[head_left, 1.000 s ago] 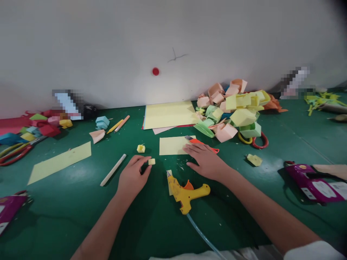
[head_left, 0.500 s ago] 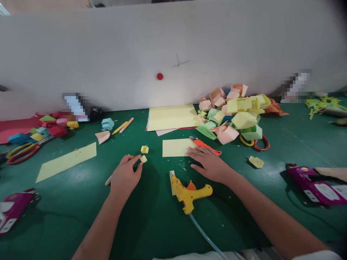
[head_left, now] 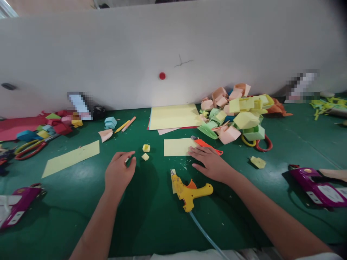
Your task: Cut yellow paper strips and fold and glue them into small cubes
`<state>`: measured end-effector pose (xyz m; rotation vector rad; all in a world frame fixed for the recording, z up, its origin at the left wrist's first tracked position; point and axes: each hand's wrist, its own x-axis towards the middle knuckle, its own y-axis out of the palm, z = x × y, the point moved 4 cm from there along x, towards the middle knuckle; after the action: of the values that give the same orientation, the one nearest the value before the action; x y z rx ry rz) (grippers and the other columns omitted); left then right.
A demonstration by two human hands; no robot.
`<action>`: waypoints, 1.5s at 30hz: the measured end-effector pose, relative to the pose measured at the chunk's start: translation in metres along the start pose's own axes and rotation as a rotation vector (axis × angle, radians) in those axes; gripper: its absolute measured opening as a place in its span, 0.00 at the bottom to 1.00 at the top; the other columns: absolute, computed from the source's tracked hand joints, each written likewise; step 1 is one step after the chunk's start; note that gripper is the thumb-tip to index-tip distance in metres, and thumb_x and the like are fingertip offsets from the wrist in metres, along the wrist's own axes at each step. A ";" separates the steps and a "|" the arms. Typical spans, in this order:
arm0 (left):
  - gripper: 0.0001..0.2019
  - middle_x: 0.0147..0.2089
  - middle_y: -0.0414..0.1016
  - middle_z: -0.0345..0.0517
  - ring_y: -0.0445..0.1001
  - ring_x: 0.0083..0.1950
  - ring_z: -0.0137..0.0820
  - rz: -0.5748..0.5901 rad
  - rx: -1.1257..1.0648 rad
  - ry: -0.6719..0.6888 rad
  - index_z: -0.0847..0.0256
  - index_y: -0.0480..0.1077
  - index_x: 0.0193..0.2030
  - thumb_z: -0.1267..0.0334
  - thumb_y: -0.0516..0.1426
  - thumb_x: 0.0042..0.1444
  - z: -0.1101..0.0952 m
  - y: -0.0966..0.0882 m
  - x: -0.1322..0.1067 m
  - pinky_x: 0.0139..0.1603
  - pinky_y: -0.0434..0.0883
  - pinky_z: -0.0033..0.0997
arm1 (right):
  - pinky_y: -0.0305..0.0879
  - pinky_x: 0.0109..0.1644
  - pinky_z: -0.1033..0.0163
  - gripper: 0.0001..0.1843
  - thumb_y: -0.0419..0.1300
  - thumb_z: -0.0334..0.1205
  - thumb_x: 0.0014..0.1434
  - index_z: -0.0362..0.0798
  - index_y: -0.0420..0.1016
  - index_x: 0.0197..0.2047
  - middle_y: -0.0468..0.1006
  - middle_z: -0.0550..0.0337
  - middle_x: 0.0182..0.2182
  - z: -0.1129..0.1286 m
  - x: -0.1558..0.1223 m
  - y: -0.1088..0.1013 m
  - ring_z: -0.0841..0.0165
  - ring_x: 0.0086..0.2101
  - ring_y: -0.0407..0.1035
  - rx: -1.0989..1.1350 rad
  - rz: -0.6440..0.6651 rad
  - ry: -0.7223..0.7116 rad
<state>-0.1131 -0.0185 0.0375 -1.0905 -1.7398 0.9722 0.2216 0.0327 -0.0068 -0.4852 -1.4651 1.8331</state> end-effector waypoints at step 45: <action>0.16 0.30 0.74 0.41 0.70 0.31 0.29 0.104 -0.609 -0.122 0.62 0.72 0.35 0.50 0.55 0.56 -0.006 -0.014 0.021 0.33 0.66 0.28 | 0.57 0.68 0.38 0.24 0.52 0.46 0.69 0.55 0.66 0.66 0.57 0.57 0.71 0.012 -0.004 -0.013 0.51 0.67 0.53 0.210 -0.144 0.047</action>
<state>-0.1168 -0.0028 0.0577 -1.5365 -2.1695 0.5813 0.2198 0.0230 0.0086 -0.3087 -1.2274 1.8226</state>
